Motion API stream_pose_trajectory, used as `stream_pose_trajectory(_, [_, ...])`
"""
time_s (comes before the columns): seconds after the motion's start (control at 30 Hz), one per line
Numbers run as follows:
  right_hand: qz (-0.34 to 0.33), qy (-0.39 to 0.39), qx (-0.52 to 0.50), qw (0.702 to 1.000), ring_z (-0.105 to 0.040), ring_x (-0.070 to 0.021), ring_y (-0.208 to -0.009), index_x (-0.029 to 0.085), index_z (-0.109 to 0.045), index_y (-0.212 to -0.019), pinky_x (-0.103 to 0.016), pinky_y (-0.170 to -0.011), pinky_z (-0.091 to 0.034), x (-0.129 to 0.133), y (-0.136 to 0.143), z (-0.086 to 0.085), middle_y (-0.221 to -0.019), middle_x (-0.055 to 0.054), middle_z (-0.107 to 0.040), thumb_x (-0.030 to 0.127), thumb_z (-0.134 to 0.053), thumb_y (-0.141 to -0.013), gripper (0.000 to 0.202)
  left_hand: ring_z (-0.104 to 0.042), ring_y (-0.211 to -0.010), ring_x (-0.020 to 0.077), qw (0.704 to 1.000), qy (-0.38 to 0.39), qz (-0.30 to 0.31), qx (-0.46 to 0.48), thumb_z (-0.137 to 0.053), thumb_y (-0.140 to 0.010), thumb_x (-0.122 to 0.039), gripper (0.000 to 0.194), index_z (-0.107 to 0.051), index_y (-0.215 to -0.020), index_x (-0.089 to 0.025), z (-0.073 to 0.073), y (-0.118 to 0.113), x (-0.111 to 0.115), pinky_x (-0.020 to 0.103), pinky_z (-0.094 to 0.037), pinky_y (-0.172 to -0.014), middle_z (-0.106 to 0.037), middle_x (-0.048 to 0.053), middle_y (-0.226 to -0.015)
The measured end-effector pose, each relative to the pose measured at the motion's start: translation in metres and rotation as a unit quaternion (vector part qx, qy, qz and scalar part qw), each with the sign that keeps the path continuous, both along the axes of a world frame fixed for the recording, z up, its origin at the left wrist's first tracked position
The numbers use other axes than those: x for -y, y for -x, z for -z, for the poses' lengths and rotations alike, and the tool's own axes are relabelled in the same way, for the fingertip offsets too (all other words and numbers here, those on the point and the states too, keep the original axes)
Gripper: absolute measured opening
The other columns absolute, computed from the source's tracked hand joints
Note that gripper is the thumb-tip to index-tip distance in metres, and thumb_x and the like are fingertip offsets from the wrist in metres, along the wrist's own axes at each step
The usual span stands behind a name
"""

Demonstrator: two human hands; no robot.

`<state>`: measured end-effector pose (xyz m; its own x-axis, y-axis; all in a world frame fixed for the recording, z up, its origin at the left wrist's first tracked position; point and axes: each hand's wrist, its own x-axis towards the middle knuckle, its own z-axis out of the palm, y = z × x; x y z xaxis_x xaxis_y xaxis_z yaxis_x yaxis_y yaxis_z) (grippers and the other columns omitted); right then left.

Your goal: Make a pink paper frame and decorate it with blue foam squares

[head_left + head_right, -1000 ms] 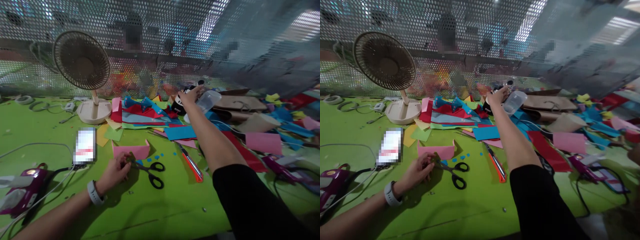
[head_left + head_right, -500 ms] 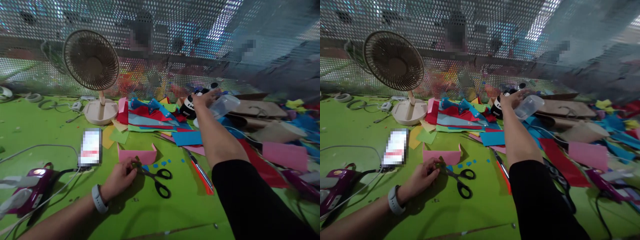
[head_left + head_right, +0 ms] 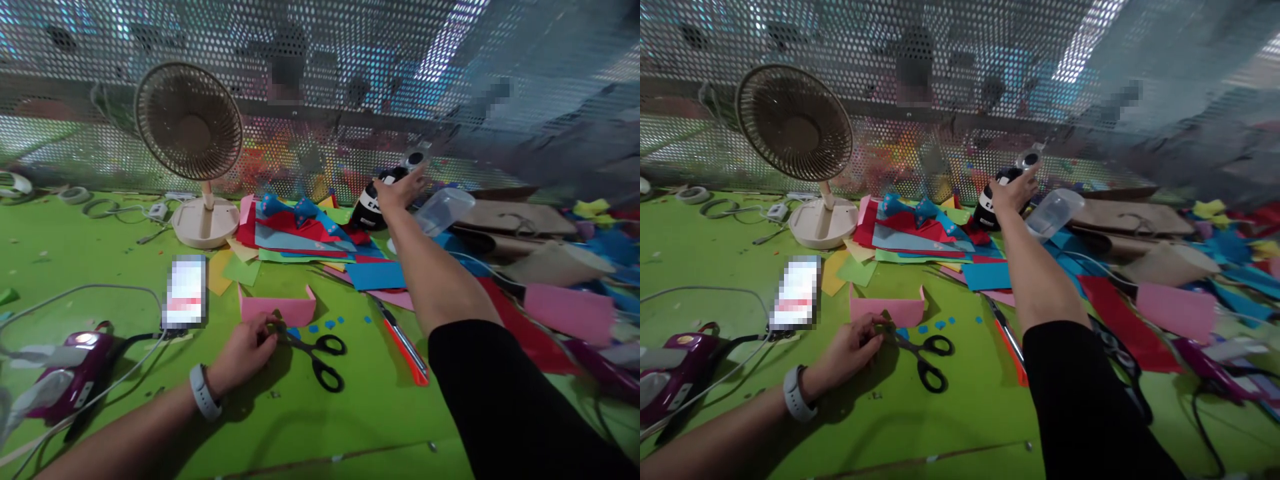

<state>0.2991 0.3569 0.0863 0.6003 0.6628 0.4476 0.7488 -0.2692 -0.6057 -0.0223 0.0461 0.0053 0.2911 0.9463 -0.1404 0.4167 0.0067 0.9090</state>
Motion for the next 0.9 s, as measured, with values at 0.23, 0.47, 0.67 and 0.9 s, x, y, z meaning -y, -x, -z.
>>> stream_pose_trajectory(0.23, [-0.055,-0.043,0.024,0.997,-0.024,-0.0322,-0.137,-0.001,0.001,-0.147,-0.052,-0.110,-0.019,0.031,0.004,-0.031,-0.150,-0.028,-0.024,0.037,-0.067,-0.081,0.102,-0.060,-0.048,0.0129,0.999,0.019,0.019,0.037,-0.048,-0.089,-0.034,0.032,-0.055,-0.115,-0.016,0.004,0.002,-0.001,0.025,-0.049,-0.047,-0.064,0.000,-0.070])
stream_pose_trajectory(0.47, [-0.153,-0.095,0.049,0.982,-0.032,-0.0270,-0.132,0.010,-0.008,-0.148,-0.045,-0.108,-0.030,0.121,0.014,-0.043,-0.153,-0.016,-0.025,0.044,-0.065,-0.080,0.096,-0.060,-0.046,0.0134,0.999,0.017,0.024,0.030,-0.050,-0.088,-0.033,0.030,-0.054,-0.112,-0.017,0.004,0.002,-0.004,0.024,-0.050,-0.045,-0.060,-0.003,-0.060])
stream_pose_trajectory(0.67, [-0.205,-0.103,0.034,0.973,-0.053,-0.0291,-0.117,0.016,-0.017,-0.149,-0.044,-0.099,-0.045,0.218,0.018,-0.026,-0.130,-0.014,-0.051,0.048,-0.067,-0.073,0.096,-0.060,-0.048,0.0136,0.999,-0.016,0.035,0.011,-0.050,-0.087,-0.030,0.029,-0.054,-0.112,-0.016,0.001,0.001,-0.005,0.024,-0.049,-0.048,-0.059,-0.004,-0.058])
stream_pose_trajectory(0.9, [-0.287,-0.085,-0.058,0.952,-0.061,-0.0325,-0.109,0.032,-0.023,-0.148,-0.052,-0.091,-0.052,0.327,0.027,0.002,-0.121,-0.008,-0.058,0.048,-0.071,-0.069,0.094,-0.059,-0.050,0.0113,0.998,-0.045,0.035,-0.007,-0.053,-0.086,-0.032,0.029,-0.057,-0.109,-0.015,-0.002,0.000,-0.009,0.023,-0.046,-0.049,-0.064,0.000,-0.069])
